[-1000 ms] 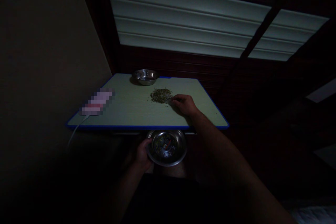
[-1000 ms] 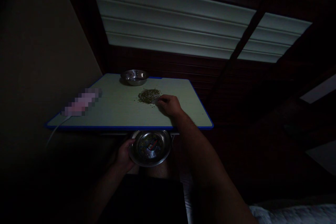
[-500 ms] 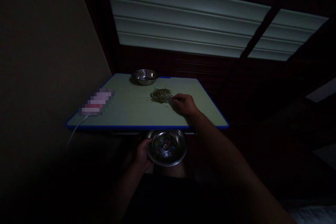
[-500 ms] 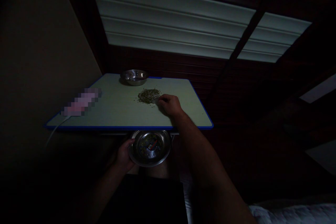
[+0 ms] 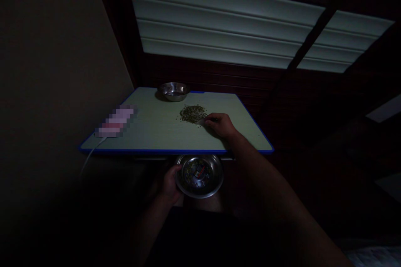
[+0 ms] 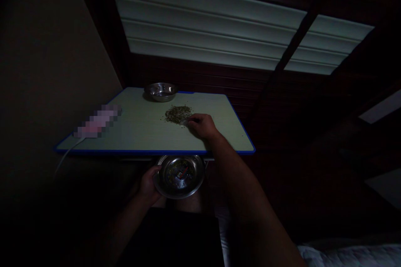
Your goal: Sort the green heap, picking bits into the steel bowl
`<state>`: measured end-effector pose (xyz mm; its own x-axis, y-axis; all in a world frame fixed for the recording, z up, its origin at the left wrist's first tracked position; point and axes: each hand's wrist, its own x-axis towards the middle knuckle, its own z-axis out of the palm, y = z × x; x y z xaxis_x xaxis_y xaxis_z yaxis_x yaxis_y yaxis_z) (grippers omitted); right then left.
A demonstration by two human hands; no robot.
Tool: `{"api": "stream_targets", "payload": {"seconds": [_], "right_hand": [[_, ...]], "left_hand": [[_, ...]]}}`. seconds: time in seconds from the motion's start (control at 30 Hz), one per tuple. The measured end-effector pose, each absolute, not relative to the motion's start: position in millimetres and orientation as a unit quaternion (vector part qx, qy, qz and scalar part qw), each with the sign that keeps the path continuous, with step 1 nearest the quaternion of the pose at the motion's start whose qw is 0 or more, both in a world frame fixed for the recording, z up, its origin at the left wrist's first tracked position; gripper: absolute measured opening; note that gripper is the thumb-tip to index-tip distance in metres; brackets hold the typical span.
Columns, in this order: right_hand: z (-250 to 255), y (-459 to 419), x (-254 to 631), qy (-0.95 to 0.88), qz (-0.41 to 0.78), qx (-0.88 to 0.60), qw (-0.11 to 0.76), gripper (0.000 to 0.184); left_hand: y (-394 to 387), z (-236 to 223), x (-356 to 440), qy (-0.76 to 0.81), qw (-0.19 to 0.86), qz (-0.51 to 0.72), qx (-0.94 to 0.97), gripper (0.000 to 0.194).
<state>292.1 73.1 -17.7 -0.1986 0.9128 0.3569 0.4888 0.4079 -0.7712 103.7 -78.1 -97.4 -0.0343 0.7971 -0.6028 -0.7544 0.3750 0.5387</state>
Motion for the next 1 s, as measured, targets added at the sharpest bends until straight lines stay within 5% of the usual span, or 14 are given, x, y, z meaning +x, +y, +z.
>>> {"api": "stream_targets", "payload": {"seconds": [0.5, 0.67, 1.0], "right_hand": [[-13, 72, 295, -0.666, 0.408, -0.454, 0.429, 0.014], [-13, 78, 296, -0.613, 0.373, -0.520, 0.463, 0.016], [-15, 79, 300, -0.656, 0.283, -0.574, 0.401, 0.025]], "left_hand": [[-77, -99, 102, 0.449, 0.697, 0.558, 0.026, 0.008], [-78, -97, 102, 0.451, 0.696, 0.557, 0.025, 0.007], [-78, -100, 102, 0.446, 0.703, 0.554, 0.023, 0.007]]}}
